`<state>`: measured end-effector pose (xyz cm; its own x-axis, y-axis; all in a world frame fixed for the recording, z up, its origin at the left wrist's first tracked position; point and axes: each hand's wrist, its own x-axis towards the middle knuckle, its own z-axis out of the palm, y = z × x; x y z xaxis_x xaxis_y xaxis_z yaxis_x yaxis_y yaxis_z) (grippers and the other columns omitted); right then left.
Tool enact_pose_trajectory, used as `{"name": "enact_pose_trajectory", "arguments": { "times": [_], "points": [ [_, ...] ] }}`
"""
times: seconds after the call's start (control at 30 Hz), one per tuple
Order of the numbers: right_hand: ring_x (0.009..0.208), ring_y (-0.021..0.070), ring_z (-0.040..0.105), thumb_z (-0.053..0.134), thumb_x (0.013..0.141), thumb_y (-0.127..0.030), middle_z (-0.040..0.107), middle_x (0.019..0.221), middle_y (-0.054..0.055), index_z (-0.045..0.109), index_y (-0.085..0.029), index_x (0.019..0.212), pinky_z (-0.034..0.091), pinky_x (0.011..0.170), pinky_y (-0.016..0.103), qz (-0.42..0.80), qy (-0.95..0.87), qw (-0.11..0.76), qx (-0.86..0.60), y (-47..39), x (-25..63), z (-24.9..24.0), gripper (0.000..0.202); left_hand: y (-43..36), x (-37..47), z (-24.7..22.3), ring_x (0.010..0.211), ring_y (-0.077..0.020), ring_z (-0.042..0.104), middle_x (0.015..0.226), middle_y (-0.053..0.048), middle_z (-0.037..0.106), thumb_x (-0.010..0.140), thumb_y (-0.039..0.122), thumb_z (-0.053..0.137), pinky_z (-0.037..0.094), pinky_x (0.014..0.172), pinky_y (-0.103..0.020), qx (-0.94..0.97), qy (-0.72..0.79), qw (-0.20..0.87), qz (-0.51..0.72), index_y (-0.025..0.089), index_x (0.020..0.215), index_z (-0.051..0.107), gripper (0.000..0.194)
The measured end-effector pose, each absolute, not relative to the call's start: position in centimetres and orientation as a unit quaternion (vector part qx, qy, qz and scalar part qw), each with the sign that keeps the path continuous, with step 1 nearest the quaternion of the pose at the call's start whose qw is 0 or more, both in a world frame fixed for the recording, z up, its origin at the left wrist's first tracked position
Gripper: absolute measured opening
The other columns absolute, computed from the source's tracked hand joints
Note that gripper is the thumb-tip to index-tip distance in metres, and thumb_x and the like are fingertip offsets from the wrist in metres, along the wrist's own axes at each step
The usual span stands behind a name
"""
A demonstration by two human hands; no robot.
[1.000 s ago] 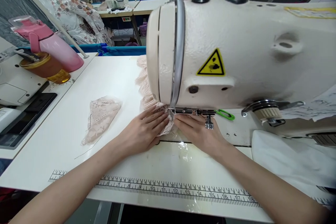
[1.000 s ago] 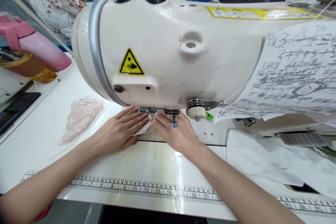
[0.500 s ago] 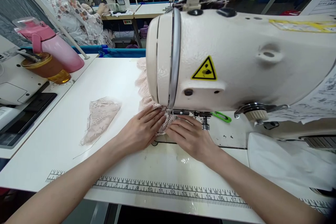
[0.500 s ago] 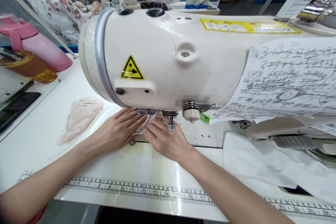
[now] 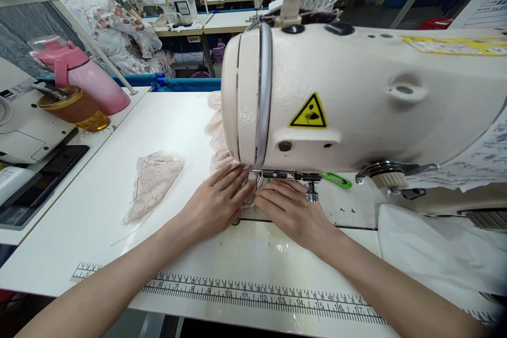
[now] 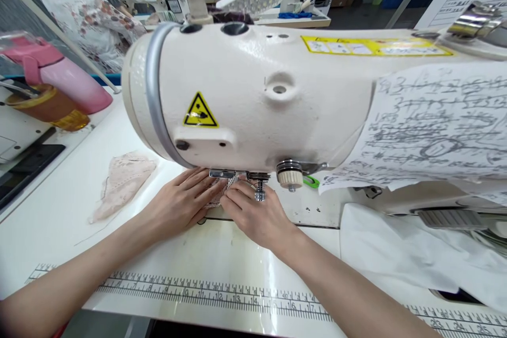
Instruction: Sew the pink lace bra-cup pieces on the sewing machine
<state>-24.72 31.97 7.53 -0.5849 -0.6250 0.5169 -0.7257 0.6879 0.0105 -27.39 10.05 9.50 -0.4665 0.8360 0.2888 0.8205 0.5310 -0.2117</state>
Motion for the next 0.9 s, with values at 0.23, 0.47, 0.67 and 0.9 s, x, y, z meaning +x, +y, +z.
{"name": "enact_pose_trajectory", "arguments": {
  "times": [0.23, 0.47, 0.67, 0.9],
  "points": [
    [0.089, 0.0125, 0.059, 0.042, 0.088, 0.003, 0.071, 0.092, 0.0, 0.069, -0.022, 0.092, 0.04, 0.069, 0.027, 0.073, -0.883, 0.279, 0.371, 32.5, -24.8, 7.7, 0.037, 10.6, -27.2, 9.6, 0.125, -0.0291, 0.056, 0.126, -0.015, 0.064, 0.095, 0.025, 0.047, 0.04, 0.112, -0.046, -0.468, -0.864, 0.185, 0.025, 0.007, 0.131, 0.056, 0.041],
    [0.078, 0.0108, 0.061, 0.05, 0.081, 0.006, 0.073, 0.1, -0.005, 0.067, -0.022, 0.093, 0.031, 0.061, 0.032, 0.049, -0.891, 0.306, 0.332, 32.9, -24.5, 7.8, 0.036, 10.7, -27.0, 9.6, 0.124, -0.0288, 0.056, 0.126, -0.015, 0.064, 0.096, 0.026, 0.046, 0.043, 0.109, -0.046, -0.467, -0.866, 0.178, 0.031, 0.008, 0.132, 0.055, 0.041],
    [0.073, 0.0121, 0.062, 0.055, 0.083, 0.001, 0.072, 0.108, -0.006, 0.067, -0.024, 0.095, 0.039, 0.067, 0.033, 0.036, -0.896, 0.315, 0.312, 33.4, -25.0, 7.4, 0.03, 10.8, -26.9, 9.6, 0.123, -0.0297, 0.057, 0.126, -0.016, 0.064, 0.095, 0.025, 0.048, 0.043, 0.108, -0.046, -0.468, -0.864, 0.183, 0.036, 0.009, 0.132, 0.054, 0.042],
    [0.087, 0.018, 0.065, 0.053, 0.091, -0.012, 0.073, 0.102, -0.001, 0.067, -0.028, 0.107, 0.05, 0.077, 0.035, 0.122, -0.898, 0.292, 0.307, 33.9, -26.0, 6.5, 0.027, 11.0, -26.6, 9.4, 0.126, -0.0293, 0.055, 0.127, -0.014, 0.063, 0.095, 0.026, 0.046, 0.043, 0.108, -0.047, -0.449, -0.876, 0.171, 0.032, 0.013, 0.134, 0.053, 0.042]
  ]
}}
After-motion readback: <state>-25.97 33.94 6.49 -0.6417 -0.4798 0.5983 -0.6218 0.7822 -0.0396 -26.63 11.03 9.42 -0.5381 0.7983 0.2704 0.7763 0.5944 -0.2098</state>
